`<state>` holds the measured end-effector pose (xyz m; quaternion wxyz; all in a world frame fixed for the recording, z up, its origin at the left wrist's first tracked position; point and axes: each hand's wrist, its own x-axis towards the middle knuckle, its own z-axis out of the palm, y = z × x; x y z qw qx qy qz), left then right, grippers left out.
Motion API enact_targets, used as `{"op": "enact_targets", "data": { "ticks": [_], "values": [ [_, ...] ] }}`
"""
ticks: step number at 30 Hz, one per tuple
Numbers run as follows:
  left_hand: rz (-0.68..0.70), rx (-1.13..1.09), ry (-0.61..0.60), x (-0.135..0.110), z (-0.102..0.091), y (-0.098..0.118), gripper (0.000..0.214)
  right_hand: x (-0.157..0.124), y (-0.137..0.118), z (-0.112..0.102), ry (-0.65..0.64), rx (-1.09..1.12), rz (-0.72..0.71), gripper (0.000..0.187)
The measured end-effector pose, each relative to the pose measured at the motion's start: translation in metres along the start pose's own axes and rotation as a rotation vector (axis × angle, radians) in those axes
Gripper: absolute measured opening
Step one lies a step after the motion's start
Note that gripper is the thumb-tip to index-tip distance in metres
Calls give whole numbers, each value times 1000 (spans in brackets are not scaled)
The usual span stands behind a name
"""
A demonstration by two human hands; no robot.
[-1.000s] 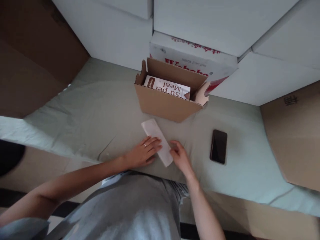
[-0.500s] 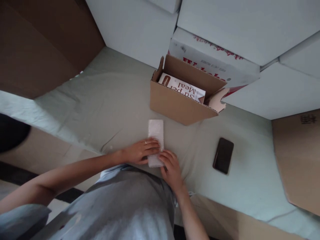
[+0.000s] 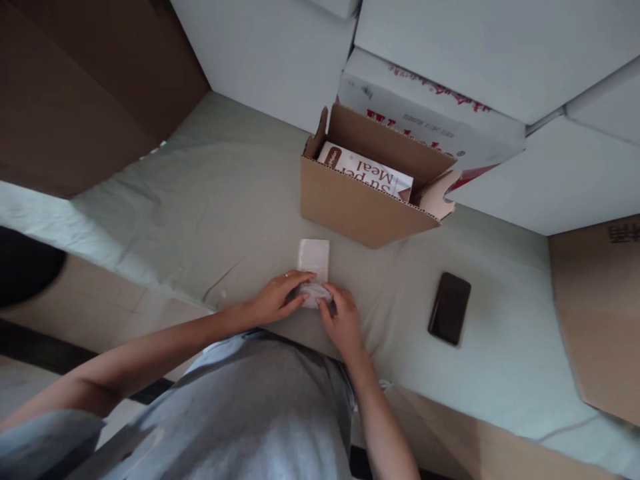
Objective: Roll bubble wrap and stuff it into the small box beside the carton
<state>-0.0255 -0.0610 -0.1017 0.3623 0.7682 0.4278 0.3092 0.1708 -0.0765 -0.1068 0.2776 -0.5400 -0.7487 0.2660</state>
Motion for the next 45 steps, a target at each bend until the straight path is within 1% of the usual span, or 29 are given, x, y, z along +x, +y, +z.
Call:
{"op": "enact_targets", "data": {
  "ticks": [2,4,6,8,10,12,14,17,19,21,22,24,26,28,30,31,33,34,36,38,40,43,45],
  "values": [
    [1,10,65,1,3,-1,38,3,0,3,34,-24,10,34],
    [8,38,114,4,4,-1,35,5,0,2,80,-72,-15,38],
    [-2,66,119,7,5,-1,34,6,-1,-2,117,-129,-88,40],
    [-31,75,108,10,4,0,34,4,-2,-9,112,-182,-214,40],
    [-62,70,104,14,4,0,34,1,-2,-13,48,-238,-341,43],
    [-83,59,110,17,4,0,35,-2,-2,-14,-49,-306,-403,49],
    [-113,44,127,19,4,-2,35,-1,-1,-11,-134,-365,-391,52],
    [-144,8,164,20,3,-3,39,6,1,-5,-164,-400,-344,50],
    [-94,2,184,19,-1,-2,42,13,0,-3,-156,-381,-336,48],
    [15,50,177,14,-6,0,37,21,-2,-6,-175,-348,-343,46],
    [68,93,155,11,-8,2,36,24,-3,-9,-190,-327,-349,46],
    [136,186,70,3,-10,5,39,28,-7,-16,-209,-271,-356,43],
    [142,240,-21,-4,-9,8,42,31,-10,-21,-219,-191,-344,38],
    [101,232,-53,-8,-5,8,38,32,-13,-24,-236,-99,-314,34],
    [21,171,-10,-8,-3,8,32,33,-14,-24,-223,-33,-253,35],
    [-32,130,27,-6,-4,7,31,33,-13,-23,-186,-19,-216,37],
    [-140,48,80,1,-7,6,35,32,-11,-21,-72,-38,-160,42],
    [-188,13,82,5,-10,5,39,32,-10,-20,-23,-66,-162,44],
    [-277,-30,49,16,-15,3,43,31,-7,-16,17,-130,-238,45],
    [-355,-40,8,26,-19,1,42,30,-4,-11,-10,-182,-340,43],
    [-413,-35,-7,35,-21,-1,39,30,-2,-5,-45,-220,-387,44],
    [-458,-2,-19,44,-26,0,36,34,-1,2,-64,-248,-357,44],
    [-483,64,5,45,-33,4,37,38,-1,4,-75,-236,-323,43]
  ]
}}
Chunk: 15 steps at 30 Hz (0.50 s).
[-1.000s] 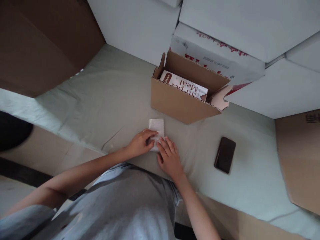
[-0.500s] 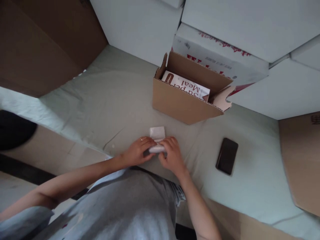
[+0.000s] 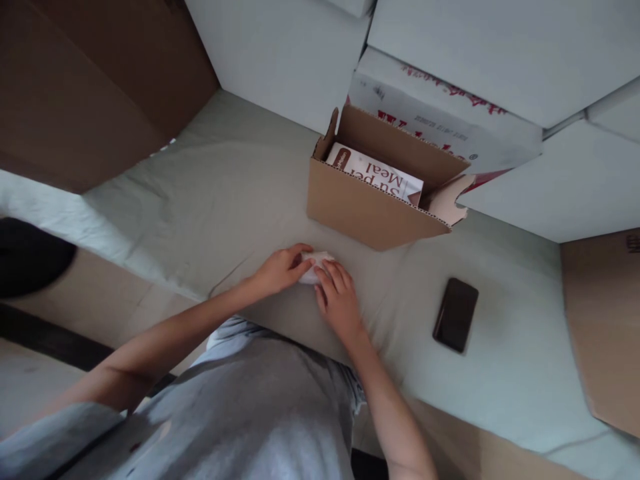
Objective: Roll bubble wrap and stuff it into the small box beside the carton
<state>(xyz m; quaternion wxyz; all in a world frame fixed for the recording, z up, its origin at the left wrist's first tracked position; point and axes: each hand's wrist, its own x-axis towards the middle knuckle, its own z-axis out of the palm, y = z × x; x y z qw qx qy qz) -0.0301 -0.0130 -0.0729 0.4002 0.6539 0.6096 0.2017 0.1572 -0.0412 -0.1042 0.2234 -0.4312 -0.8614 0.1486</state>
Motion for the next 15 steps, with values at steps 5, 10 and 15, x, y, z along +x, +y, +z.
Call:
{"op": "enact_targets", "data": {
  "ticks": [5,10,15],
  "values": [
    [-102,77,63,-10,-16,1,43,10,2,-1,-22,80,50,43],
    [-23,-86,106,-17,7,-1,60,13,-2,3,90,214,149,39],
    [160,-306,306,-25,32,12,67,1,-12,-3,207,449,206,31]
  ]
}}
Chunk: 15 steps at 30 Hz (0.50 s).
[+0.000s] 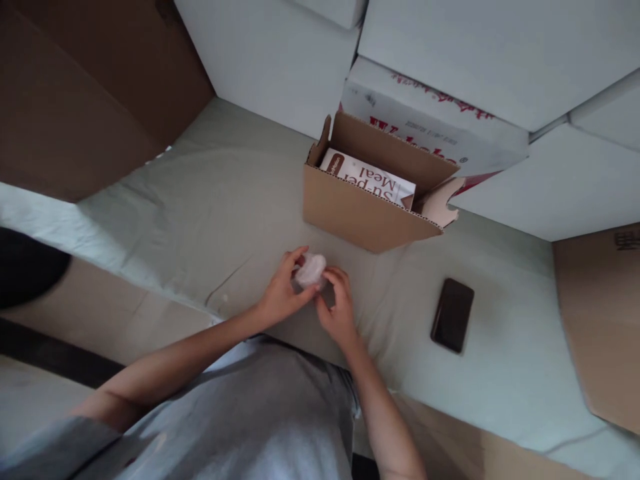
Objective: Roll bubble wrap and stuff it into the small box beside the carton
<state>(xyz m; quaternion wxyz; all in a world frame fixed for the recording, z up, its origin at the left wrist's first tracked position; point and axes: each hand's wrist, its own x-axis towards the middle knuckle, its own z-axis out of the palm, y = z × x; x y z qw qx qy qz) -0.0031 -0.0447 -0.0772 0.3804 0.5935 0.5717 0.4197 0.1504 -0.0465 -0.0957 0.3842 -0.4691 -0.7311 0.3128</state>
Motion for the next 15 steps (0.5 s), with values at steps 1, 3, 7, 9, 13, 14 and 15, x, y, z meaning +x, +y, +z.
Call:
{"op": "enact_targets", "data": {
  "ticks": [1,3,7,9,13,14,15],
  "values": [
    [28,-28,7,-2,1,3,65,-3,-2,-3,7,29,11,28],
    [84,-70,-20,-5,-1,9,63,-8,-7,-10,38,53,43,19],
    [175,-131,-144,-9,-10,19,63,-11,-15,-24,85,107,109,39],
    [208,-129,-224,-10,-14,24,66,-11,-18,-33,-45,140,149,60],
    [336,-27,-401,-7,-24,35,65,-8,-23,-58,-244,47,178,45],
    [387,17,-417,-5,-27,39,64,-6,-24,-67,-234,17,171,38],
    [443,58,-415,0,-30,43,63,-4,-25,-78,-198,-7,162,32]
  ]
}}
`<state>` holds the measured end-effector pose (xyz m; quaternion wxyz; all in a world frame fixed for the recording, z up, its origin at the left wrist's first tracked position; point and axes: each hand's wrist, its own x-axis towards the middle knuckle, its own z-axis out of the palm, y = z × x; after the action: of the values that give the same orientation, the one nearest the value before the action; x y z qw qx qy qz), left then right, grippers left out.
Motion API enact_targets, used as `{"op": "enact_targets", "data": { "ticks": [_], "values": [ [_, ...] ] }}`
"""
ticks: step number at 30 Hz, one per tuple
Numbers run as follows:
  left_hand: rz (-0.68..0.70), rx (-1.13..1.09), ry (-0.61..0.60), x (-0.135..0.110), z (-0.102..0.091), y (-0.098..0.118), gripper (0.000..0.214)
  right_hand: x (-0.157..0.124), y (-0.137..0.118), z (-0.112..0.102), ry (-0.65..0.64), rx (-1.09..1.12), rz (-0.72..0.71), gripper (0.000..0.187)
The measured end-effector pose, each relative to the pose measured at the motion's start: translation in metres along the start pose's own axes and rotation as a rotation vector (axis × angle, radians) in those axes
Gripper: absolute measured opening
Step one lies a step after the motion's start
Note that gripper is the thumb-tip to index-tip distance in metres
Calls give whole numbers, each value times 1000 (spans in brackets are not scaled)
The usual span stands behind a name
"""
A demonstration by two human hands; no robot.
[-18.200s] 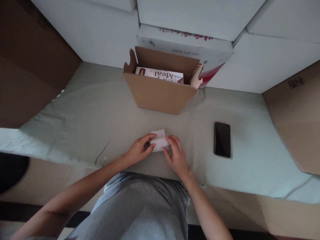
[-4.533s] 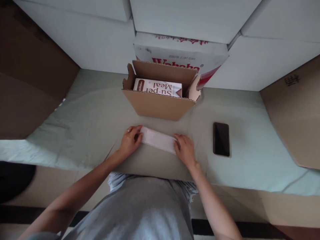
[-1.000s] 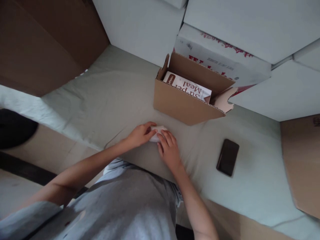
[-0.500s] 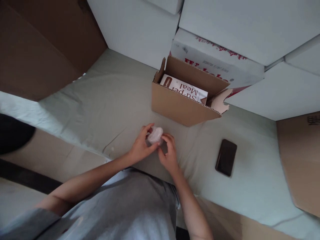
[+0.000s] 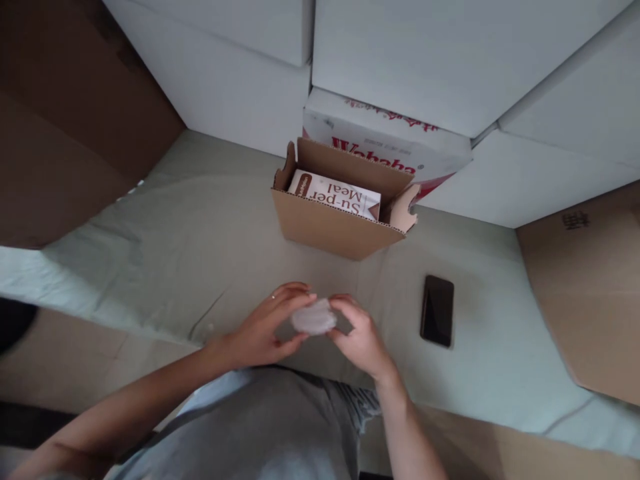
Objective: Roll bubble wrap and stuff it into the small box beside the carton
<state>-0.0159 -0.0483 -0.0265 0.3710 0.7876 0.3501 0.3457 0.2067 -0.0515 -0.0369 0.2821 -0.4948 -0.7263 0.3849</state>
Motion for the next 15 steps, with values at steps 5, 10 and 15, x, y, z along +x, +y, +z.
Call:
{"op": "enact_targets", "data": {
  "ticks": [5,10,15],
  "values": [
    [228,282,147,45,-33,7,51,14,-10,-69,447,-44,-75,25],
    [200,628,227,113,-61,7,43,58,-38,-129,774,-254,-286,30],
    [195,743,-19,142,-72,2,20,96,-63,-162,484,-644,-438,34]
  ]
}}
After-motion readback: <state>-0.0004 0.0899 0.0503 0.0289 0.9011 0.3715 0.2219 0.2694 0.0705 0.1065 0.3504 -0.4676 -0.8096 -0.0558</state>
